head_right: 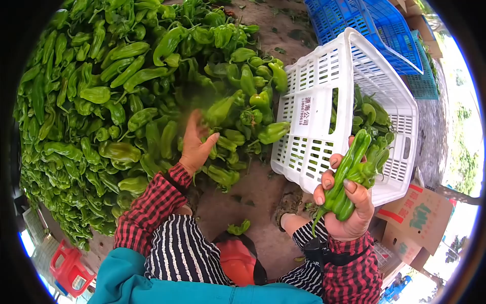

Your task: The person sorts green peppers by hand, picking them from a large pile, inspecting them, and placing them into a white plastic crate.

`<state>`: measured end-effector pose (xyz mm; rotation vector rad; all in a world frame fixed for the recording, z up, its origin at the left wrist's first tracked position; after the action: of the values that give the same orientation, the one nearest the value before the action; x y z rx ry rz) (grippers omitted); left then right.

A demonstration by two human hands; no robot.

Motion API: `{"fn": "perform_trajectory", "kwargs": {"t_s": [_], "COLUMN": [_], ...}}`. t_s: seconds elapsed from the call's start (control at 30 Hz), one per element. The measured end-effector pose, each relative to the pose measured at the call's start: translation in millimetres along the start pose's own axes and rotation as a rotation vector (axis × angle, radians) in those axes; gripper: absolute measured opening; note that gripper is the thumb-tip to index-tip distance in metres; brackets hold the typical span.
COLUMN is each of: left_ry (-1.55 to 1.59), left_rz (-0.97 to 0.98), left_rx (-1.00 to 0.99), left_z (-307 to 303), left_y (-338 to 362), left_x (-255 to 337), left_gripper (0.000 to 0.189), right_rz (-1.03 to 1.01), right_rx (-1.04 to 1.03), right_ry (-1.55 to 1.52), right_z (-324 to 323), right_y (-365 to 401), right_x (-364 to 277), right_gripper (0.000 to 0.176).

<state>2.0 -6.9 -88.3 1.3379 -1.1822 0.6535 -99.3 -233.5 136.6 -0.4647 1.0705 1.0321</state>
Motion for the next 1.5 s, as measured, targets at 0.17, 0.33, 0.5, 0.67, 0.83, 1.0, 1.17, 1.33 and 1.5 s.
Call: {"fn": "perform_trajectory", "kwargs": {"t_s": [0.17,0.33,0.5,0.67,0.83,1.0,1.17,1.33,1.5], "left_ry": [-0.729,-1.002,-1.374,-1.278,-1.237,-0.732,-0.503,-0.891,-1.153], "left_rz": [0.491,0.879,0.48,0.187,0.102,0.299,0.298,0.272,0.251], "left_rx": [-0.075,-0.472,-0.29,-0.244,0.087,0.22,0.284,0.14,0.005], "left_z": [44.6,99.0,57.3,38.1,3.4,-33.8,-13.8,17.4,27.1], "left_y": [5.5,-18.2,-40.3,-57.5,-90.0,-100.7,-66.6,-16.9,-22.1], "left_x": [12.5,-9.0,8.2,29.7,24.5,30.3,8.6,-14.2,-15.0], "left_gripper": [0.061,0.063,0.063,0.037,0.015,0.013,0.013,0.029,0.038], "right_rz": [0.057,0.206,0.106,-0.014,-0.074,-0.047,-0.103,-0.299,-0.342], "right_rx": [0.051,0.036,0.063,0.079,0.081,0.085,0.042,0.022,-0.013], "right_ry": [-0.031,-0.043,0.154,0.262,0.25,0.259,0.236,0.319,0.385], "right_z": [-3.7,9.5,-5.2,-10.2,-29.5,-36.0,-46.9,-43.5,-41.0], "right_y": [3.6,12.8,5.8,-2.2,-3.9,-3.1,-4.7,0.8,1.3], "right_x": [9.3,28.0,15.9,-4.6,-14.7,-13.2,-4.3,2.3,3.4], "right_gripper": [0.068,0.061,0.071,0.069,0.067,0.065,0.068,0.074,0.074]}}
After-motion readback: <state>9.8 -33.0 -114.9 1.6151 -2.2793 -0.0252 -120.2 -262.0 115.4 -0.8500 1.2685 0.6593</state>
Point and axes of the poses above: each hand's wrist, its own y-axis away from the middle knuckle, its own z-axis out of the palm, x = y × z, the point moved 4 cm from there along -y, towards the middle knuckle, and after that the axes turned 15 degrees about -z, right-handed, at the moved point
